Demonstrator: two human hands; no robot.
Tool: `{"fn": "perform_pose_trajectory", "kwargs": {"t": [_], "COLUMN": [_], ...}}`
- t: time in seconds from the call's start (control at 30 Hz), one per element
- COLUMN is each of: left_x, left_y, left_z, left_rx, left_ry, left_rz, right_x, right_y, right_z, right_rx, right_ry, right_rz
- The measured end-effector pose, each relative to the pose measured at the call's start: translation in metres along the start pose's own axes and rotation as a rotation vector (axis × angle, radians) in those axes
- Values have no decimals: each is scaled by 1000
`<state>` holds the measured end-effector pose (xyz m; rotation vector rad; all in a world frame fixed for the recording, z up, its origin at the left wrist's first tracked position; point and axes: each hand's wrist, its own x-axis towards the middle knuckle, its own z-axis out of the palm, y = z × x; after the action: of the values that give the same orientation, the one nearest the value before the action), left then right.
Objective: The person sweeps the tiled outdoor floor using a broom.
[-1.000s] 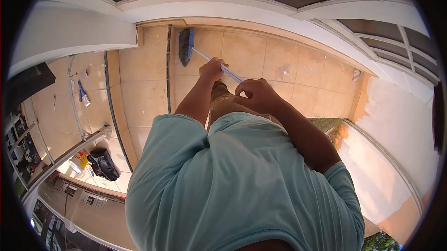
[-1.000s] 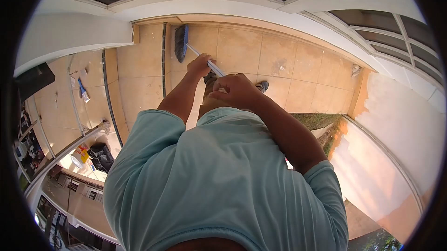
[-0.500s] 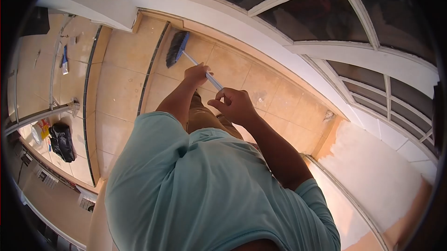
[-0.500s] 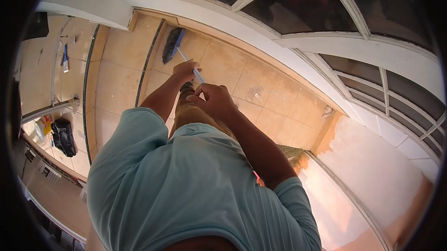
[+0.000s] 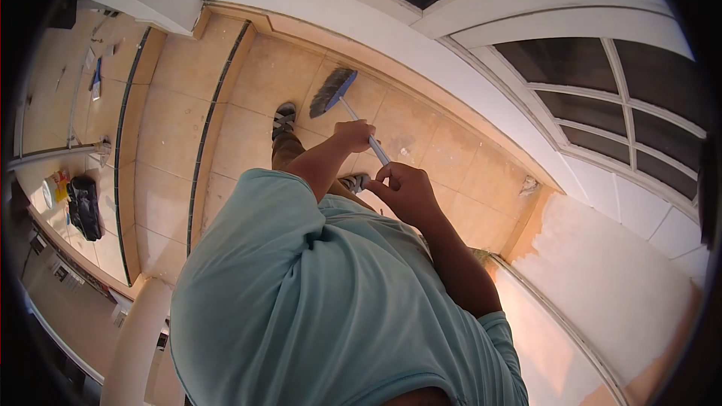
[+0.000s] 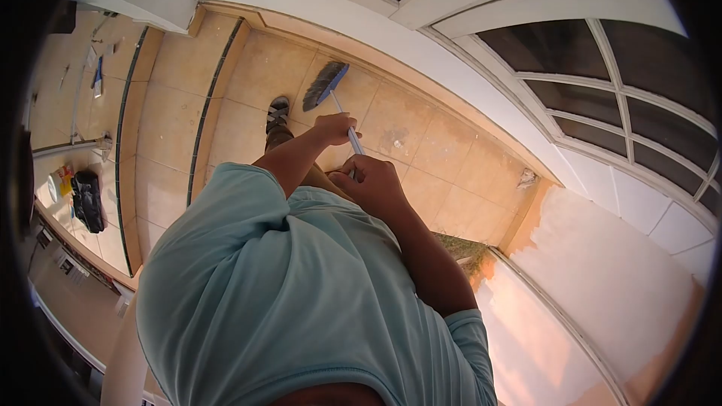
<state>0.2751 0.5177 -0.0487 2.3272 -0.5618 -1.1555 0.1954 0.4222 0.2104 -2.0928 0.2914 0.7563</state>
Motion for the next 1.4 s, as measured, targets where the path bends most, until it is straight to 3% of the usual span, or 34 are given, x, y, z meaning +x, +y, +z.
{"fn": "perform_pose_trajectory", "kwargs": {"t": [0.1,0.17,0.43,0.53,0.73,0.83,0.97,1.03,1.1,1.13,1.4], "left_x": [-17,-32,-83,-90,-99,-96,-72,-47,-35,-31,19], "left_y": [34,51,23,-16,-86,-114,-120,-123,-100,-81,37], "left_z": [9,5,-46,-85,-148,-155,-150,-125,-117,-117,-37], "left_rx": [220,161,174,310,233,156,121,66,85,89,195], "left_ry": [-39,78,374,303,349,385,178,159,97,42,-106], "left_rz": [108,117,27,68,-56,-27,-50,97,132,145,242], "right_x": [-34,-50,-47,-23,58,108,129,121,105,99,22], "right_y": [1,5,-35,-57,-110,-99,-82,-76,-62,-43,54], "right_z": [-28,-40,-59,-46,-5,31,51,43,28,28,-37], "right_rx": [161,188,86,17,-56,-102,-116,-88,-151,-105,31], "right_ry": [-29,-17,-182,-218,-298,-324,-297,-278,-147,-10,114], "right_rz": [40,-33,-316,-364,-458,-519,-528,-460,-329,-372,-220]}}
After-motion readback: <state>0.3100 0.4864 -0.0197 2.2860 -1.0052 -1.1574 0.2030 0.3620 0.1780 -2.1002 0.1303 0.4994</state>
